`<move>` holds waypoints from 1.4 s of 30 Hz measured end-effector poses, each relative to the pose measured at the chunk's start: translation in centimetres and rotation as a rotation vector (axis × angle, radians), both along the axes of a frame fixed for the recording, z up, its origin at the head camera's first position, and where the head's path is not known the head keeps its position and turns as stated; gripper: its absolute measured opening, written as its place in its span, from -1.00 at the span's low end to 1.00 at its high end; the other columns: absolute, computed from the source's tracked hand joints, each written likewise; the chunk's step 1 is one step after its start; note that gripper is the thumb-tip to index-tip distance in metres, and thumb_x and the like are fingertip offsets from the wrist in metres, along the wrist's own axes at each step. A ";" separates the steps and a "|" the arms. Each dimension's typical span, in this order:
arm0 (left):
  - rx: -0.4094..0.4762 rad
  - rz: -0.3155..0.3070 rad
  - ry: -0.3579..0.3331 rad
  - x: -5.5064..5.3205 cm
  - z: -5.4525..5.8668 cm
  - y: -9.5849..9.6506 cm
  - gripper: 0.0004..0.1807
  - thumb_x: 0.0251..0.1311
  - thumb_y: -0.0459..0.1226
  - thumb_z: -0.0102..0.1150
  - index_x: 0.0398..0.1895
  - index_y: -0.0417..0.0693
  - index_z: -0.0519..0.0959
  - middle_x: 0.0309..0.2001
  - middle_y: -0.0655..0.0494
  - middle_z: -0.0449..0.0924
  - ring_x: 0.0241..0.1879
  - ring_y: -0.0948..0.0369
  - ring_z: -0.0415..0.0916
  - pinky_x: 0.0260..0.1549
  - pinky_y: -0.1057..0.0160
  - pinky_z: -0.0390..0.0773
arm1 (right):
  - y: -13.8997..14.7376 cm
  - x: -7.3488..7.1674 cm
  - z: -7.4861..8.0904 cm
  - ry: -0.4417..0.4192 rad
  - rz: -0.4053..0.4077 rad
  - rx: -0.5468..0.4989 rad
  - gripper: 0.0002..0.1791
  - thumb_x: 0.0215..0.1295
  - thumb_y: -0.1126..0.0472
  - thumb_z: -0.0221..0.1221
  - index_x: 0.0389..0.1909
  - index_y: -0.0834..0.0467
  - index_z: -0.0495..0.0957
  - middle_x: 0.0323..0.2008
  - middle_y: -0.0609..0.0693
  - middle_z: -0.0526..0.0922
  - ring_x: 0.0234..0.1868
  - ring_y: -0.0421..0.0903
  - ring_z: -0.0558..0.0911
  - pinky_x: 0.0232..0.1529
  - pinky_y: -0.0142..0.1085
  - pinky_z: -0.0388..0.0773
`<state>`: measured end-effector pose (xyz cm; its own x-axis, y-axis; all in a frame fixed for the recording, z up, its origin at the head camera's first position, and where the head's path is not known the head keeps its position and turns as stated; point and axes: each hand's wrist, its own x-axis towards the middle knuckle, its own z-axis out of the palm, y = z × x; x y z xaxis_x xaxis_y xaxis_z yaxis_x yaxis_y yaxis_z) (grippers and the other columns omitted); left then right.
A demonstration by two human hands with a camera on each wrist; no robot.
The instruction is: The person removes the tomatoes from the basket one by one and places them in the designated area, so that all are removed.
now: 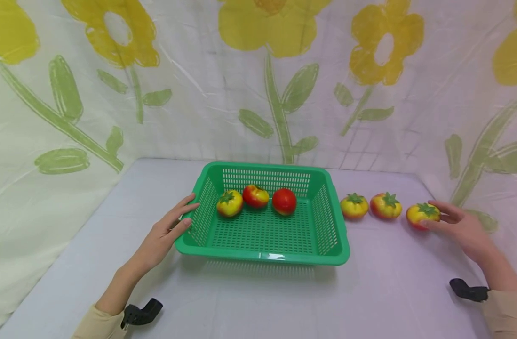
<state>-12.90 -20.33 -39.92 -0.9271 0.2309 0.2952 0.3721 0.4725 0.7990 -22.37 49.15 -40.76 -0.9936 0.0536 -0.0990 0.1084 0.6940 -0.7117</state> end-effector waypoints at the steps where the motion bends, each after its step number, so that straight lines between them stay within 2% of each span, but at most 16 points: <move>1: -0.001 0.000 -0.001 0.0 0.0 0.0 -0.53 0.53 -0.11 -0.08 0.44 0.11 0.34 0.51 0.35 0.00 0.24 0.21 0.31 -0.04 0.14 0.46 | 0.1 -0.3 0.0 -0.008 -0.009 -0.015 0.01 0.30 -0.21 0.22 0.55 0.21 -0.04 0.42 0.47 -0.03 0.26 0.43 0.06 0.18 0.39 0.03; 6: -0.002 0.003 -0.010 0.0 0.0 -0.1 -0.52 0.53 -0.10 -0.08 0.45 0.10 0.33 0.51 0.38 0.00 0.19 0.20 0.36 -0.04 0.11 0.47 | 0.3 -1.8 -0.5 -0.013 -0.012 -0.018 0.03 0.29 -0.23 0.22 0.55 0.20 -0.06 0.43 0.43 -0.05 0.27 0.39 0.04 0.22 0.34 0.06; 14: 0.008 0.003 -0.014 0.0 0.1 0.0 -0.52 0.52 -0.11 -0.07 0.45 0.10 0.33 0.52 0.36 -0.01 0.22 0.22 0.33 -0.03 0.08 0.46 | 0.2 -3.6 -0.3 -0.045 0.073 -0.005 0.01 0.36 -0.20 0.15 0.54 0.24 -0.16 0.43 0.52 -0.14 0.30 0.48 -0.02 0.16 0.40 0.04; 22: 0.010 -0.004 -0.014 0.0 0.2 0.1 -0.53 0.53 -0.11 -0.08 0.44 0.13 0.33 0.51 0.38 -0.01 0.22 0.18 0.34 -0.03 0.10 0.46 | 0.4 -3.7 -0.2 -0.069 0.084 -0.056 -0.01 0.39 -0.15 0.15 0.54 0.23 -0.20 0.44 0.51 -0.22 0.31 0.49 -0.09 0.21 0.38 -0.06; 33: 0.010 -0.001 -0.019 0.2 0.1 0.1 -0.54 0.53 -0.12 -0.07 0.44 0.16 0.33 0.51 0.39 -0.01 0.18 0.24 0.35 -0.03 0.11 0.46 | 0.6 -3.6 -0.4 -0.083 0.107 -0.093 -0.02 0.39 -0.10 0.18 0.56 0.11 -0.22 0.46 0.48 -0.31 0.37 0.52 -0.18 0.23 0.37 -0.16; 35: 0.012 0.001 -0.018 0.2 0.1 0.1 -0.54 0.53 -0.13 -0.07 0.44 0.16 0.33 0.51 0.38 0.00 0.18 0.25 0.35 -0.02 0.11 0.46 | 0.6 -3.5 -0.4 -0.079 0.110 -0.086 -0.04 0.39 -0.09 0.18 0.57 0.05 -0.22 0.46 0.47 -0.29 0.37 0.49 -0.15 0.32 0.26 -0.13; 37: 0.013 0.001 -0.017 0.2 0.2 0.1 -0.54 0.53 -0.13 -0.07 0.44 0.16 0.33 0.51 0.38 0.00 0.18 0.25 0.35 -0.02 0.11 0.46 | 0.6 -3.5 -0.5 -0.069 0.113 -0.074 -0.05 0.40 -0.09 0.17 0.57 0.01 -0.20 0.47 0.46 -0.26 0.37 0.46 -0.10 0.40 -0.08 -0.02; 39: 0.010 0.002 -0.016 0.2 0.2 0.1 -0.54 0.53 -0.13 -0.07 0.44 0.16 0.33 0.51 0.38 0.00 0.17 0.24 0.35 -0.02 0.11 0.46 | 0.7 -3.5 -0.6 -0.059 0.114 -0.064 -0.07 0.40 -0.09 0.17 0.58 -0.02 -0.18 0.48 0.44 -0.25 0.36 0.43 -0.08 0.29 -0.43 0.07; 42: 0.005 0.006 -0.015 0.2 0.2 0.1 -0.54 0.52 -0.12 -0.07 0.44 0.17 0.33 0.51 0.39 0.00 0.15 0.25 0.36 -0.04 0.12 0.46 | 0.7 -3.5 -0.6 -0.054 0.113 -0.067 -0.08 0.40 -0.09 0.17 0.58 -0.05 -0.18 0.49 0.42 -0.26 0.36 0.42 -0.09 0.24 -0.52 0.06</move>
<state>-12.70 -20.21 -39.68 -0.9328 0.2237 0.2825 0.3572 0.4705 0.8069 -25.89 49.83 -41.37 -0.9862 -0.0665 -0.1518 0.0715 0.6552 -0.7520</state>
